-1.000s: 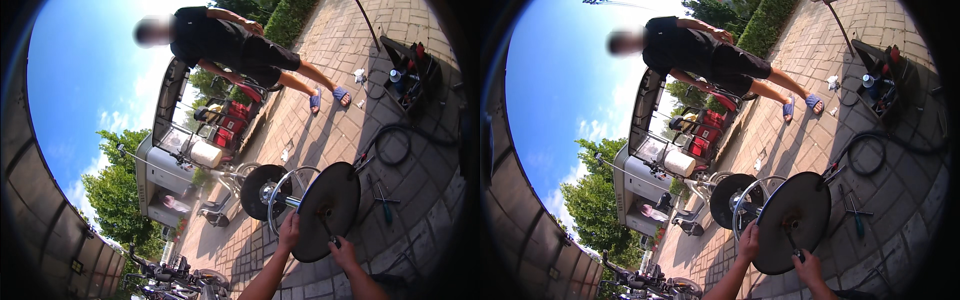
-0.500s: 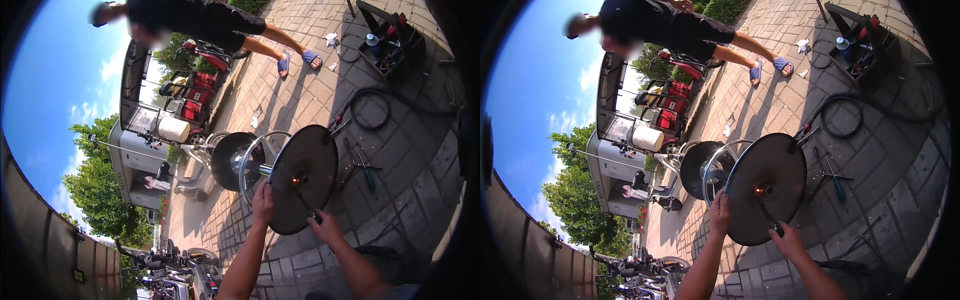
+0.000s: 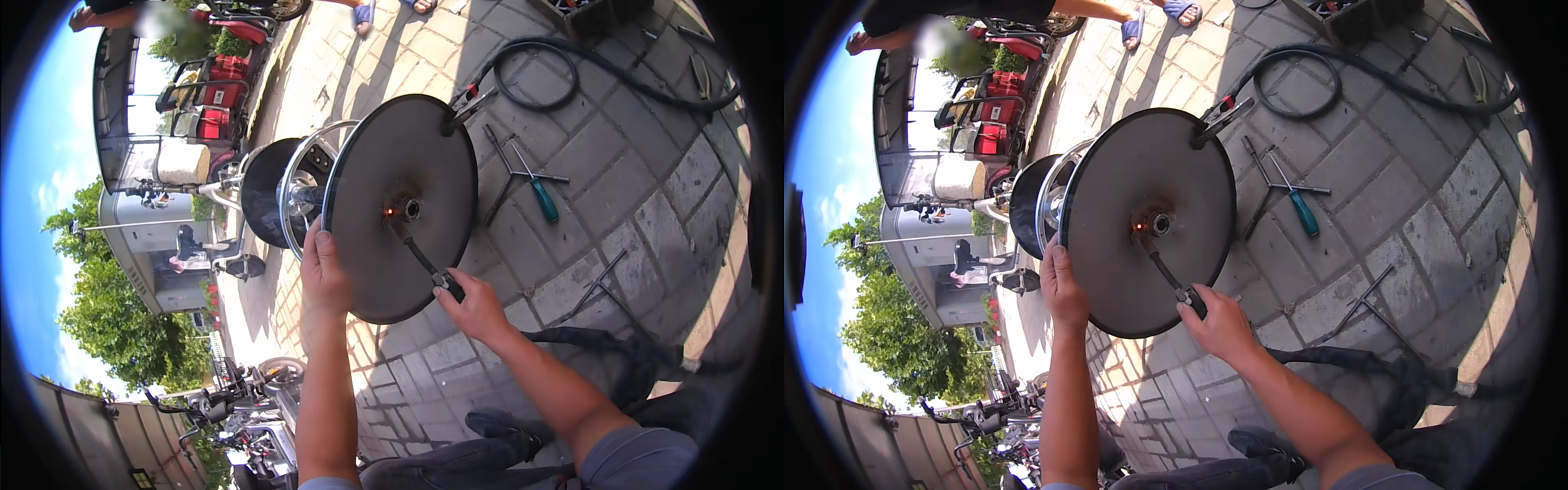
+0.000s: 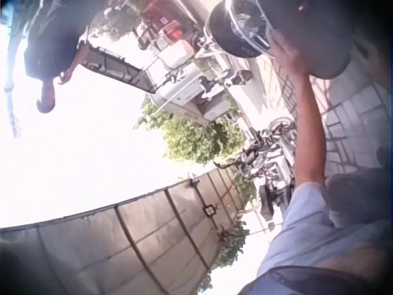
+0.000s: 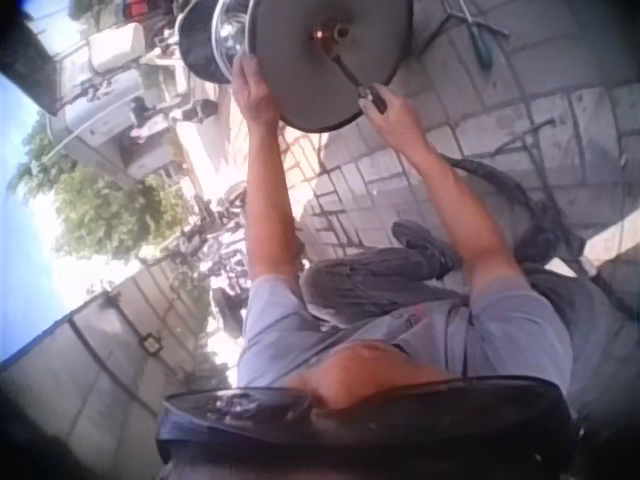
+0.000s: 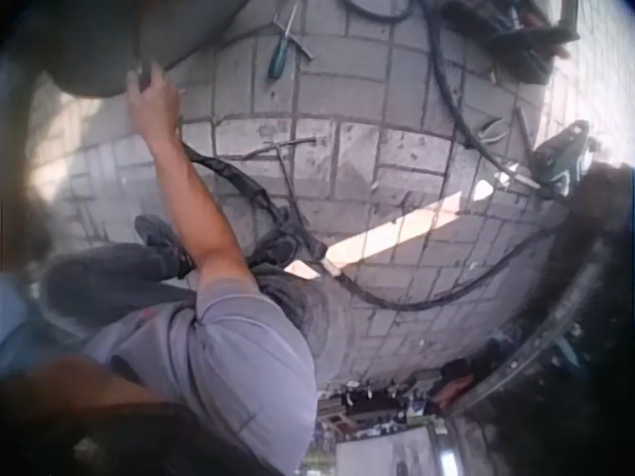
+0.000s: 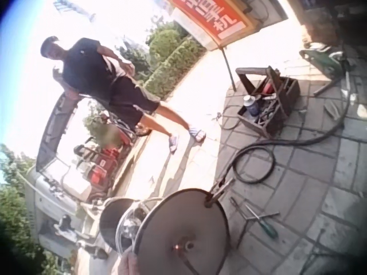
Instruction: The person uses a welding torch to weld a circular metal part attached to a chrome stand. They repeatedly apply the torch to the center of the metal disc, producing sparks and bright flashes, while holding the part steady with their other hand.
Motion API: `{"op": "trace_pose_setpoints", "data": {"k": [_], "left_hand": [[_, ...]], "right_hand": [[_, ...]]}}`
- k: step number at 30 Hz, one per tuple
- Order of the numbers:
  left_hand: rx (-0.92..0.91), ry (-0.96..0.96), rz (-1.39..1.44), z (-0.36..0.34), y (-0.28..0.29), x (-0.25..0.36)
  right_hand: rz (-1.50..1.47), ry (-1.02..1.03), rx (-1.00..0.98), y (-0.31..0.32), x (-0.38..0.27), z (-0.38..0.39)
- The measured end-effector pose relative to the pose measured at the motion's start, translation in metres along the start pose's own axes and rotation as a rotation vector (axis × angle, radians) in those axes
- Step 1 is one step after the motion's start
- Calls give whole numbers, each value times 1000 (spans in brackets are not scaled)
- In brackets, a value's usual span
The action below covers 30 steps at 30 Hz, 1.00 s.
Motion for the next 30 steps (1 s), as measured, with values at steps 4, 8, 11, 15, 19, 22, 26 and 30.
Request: {"op": "trace_pose_setpoints", "data": {"k": [4, 8, 11, 15, 19, 22, 26, 30], "left_hand": [[11, 28, 7, -2, -2, -18], [21, 30, -49, -4, -3, -26], [35, 23, -53, -6, -3, -27], [21, 15, -34, -7, -3, -30], [30, 2, -27, -7, -1, -37], [30, 5, -28, -8, -4, -41], [27, 7, -26, -9, -8, -44], [36, 4, -4, -9, -7, -45]], "right_hand": [[16, -18, -6, -4, 9, -14], [21, -1, 44, -9, 20, -21], [1, -2, 30, -11, 20, -26], [10, 10, 27, -13, 22, -29], [35, 20, 34, -14, 25, -31], [48, 30, 42, -15, 30, -33], [72, 51, 61, -15, 35, -33], [98, 70, 70, -16, 35, -33]]}}
Point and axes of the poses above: each hand's wrist, its own z-axis away from the middle knuckle, its own y-axis out of the back of the hand, x = y × z, the point moved 6 cm from there along -z, towards the middle knuckle, and after that the axes turned 11 degrees about z, right-handed, at the moved point
